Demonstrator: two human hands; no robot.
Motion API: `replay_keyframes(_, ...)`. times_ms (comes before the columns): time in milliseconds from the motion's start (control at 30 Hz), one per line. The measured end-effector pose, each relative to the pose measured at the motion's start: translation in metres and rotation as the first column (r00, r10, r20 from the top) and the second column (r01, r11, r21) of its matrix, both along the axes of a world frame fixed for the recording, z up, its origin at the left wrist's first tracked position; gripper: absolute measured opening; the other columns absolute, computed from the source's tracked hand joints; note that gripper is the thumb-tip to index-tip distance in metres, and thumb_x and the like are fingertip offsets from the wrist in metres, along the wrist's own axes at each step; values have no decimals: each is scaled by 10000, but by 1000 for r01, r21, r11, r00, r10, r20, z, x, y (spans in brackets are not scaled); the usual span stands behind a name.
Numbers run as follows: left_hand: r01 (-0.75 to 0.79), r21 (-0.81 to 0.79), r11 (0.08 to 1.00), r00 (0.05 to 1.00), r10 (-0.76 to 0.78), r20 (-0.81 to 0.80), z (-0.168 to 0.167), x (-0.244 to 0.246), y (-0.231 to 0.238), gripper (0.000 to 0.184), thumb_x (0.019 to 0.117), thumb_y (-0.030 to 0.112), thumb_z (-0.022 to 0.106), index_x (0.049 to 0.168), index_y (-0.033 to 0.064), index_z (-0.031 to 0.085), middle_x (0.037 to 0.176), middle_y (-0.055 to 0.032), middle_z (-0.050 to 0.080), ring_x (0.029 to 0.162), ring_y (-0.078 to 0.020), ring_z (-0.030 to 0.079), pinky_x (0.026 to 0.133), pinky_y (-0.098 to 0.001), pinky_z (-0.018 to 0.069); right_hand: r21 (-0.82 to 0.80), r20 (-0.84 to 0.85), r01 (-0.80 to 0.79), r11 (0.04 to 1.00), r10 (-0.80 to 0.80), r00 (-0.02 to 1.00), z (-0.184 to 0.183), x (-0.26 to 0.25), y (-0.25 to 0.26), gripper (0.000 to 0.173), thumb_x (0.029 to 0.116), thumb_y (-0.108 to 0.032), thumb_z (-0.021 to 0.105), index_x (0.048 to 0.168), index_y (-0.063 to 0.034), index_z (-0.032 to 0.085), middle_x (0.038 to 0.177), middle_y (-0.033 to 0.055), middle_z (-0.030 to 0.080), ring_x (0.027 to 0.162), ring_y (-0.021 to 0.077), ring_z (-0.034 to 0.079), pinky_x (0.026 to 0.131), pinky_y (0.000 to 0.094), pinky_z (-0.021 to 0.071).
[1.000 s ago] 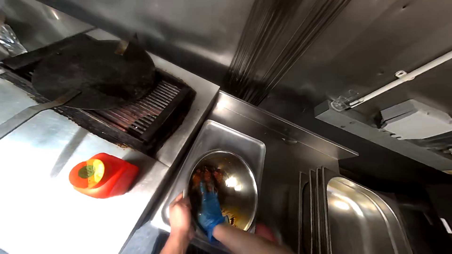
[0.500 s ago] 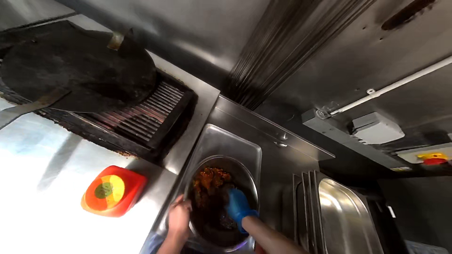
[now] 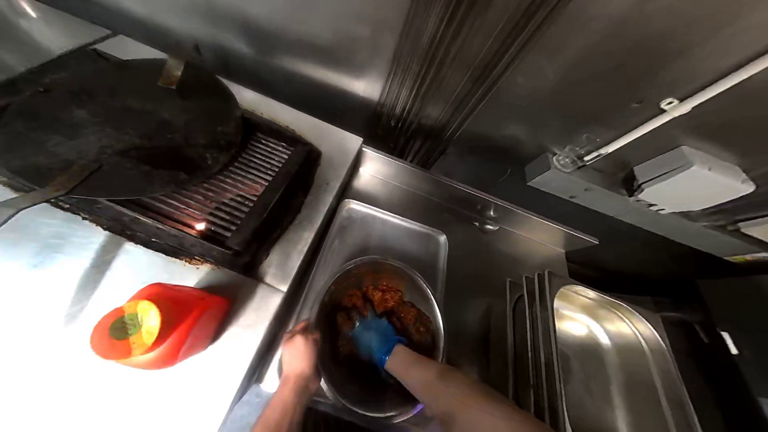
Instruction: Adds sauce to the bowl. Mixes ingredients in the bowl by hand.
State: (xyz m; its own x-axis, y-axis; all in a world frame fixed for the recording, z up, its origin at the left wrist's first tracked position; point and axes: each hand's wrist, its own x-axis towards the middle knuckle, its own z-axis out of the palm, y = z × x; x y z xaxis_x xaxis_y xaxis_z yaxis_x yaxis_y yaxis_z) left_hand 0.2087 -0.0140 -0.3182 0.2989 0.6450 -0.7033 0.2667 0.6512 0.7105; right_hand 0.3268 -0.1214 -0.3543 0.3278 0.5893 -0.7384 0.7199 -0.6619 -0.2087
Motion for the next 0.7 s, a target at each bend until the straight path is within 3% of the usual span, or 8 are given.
replay_keyframes(167, -12, 23, 1000, 1000, 13, -28, -1, 1, -1, 186, 873, -104, 501, 891, 10, 648, 728, -77, 629, 619, -166, 614, 548, -350, 525, 88, 18, -152, 984, 151, 988, -13, 7, 8, 320, 1025, -144, 443, 1167, 37, 666, 1212, 259, 671, 1131, 454, 650, 857, 652, 521)
replay_keyframes(300, 20, 37, 999, 996, -17, -84, -2, 2, 1, 179, 913, -69, 518, 1011, -3, 653, 758, -74, 602, 648, -169, 589, 579, -357, 512, -33, -21, -221, 975, 220, 975, 15, 8, 13, 247, 1000, -109, 504, 1127, 16, 675, 1143, 253, 693, 1082, 458, 662, 840, 675, 510)
replay_keyframes(367, 76, 58, 995, 993, -71, -94, -1, 1, 3, 185, 919, -61, 526, 1055, -10, 640, 750, -53, 566, 648, -151, 558, 590, -343, 492, -3, -12, -256, 967, 256, 967, 38, 15, 12, 250, 988, -86, 533, 1194, -16, 655, 1140, 250, 691, 1063, 465, 666, 823, 682, 514)
replay_keyframes(433, 92, 90, 992, 994, -87, -63, -2, 1, 1, 137, 860, -87, 559, 919, 13, 632, 704, -40, 557, 610, -144, 543, 560, -334, 481, 39, -7, -279, 960, 279, 960, 63, 34, 12, 397, 946, -20, 593, 1342, -41, 599, 1247, 247, 654, 1129, 466, 642, 862, 677, 521)
replay_keyframes(500, 82, 138, 987, 997, -82, -6, -4, 0, -4, 160, 785, -97, 590, 761, 58, 622, 636, -20, 578, 546, -127, 544, 511, -319, 474, 102, -14, -275, 956, 278, 960, 67, 65, 6, 579, 897, 0, 655, 1460, -78, 545, 1408, 222, 572, 1283, 427, 562, 1018, 624, 475)
replay_keyframes(567, 68, 170, 983, 994, -81, 71, 2, 2, -10, 168, 745, -95, 589, 724, 66, 630, 620, -10, 595, 533, -111, 552, 501, -309, 478, 230, -7, -137, 964, 142, 990, 45, 95, -16, 563, 918, -145, 683, 1465, -92, 556, 1487, 182, 533, 1394, 356, 485, 1164, 530, 387)
replay_keyframes(633, 4, 191, 982, 991, -29, 127, 13, 8, -20, 175, 698, -97, 572, 681, 72, 614, 618, -6, 613, 534, -96, 568, 494, -298, 482, 349, -20, 124, 929, -125, 992, 24, 98, -44, 545, 993, -314, 634, 1470, -63, 550, 1500, 168, 538, 1420, 293, 481, 1211, 430, 348)
replay_keyframes(700, -85, 190, 978, 988, 58, 140, 27, 16, -32, 186, 690, -112, 567, 648, 64, 608, 749, -36, 701, 632, -99, 633, 556, -298, 517, 415, -118, 505, 757, -506, 854, 11, 66, -65, 528, 1014, -293, 611, 1458, -16, 546, 1466, 186, 570, 1391, 271, 519, 1197, 388, 371)
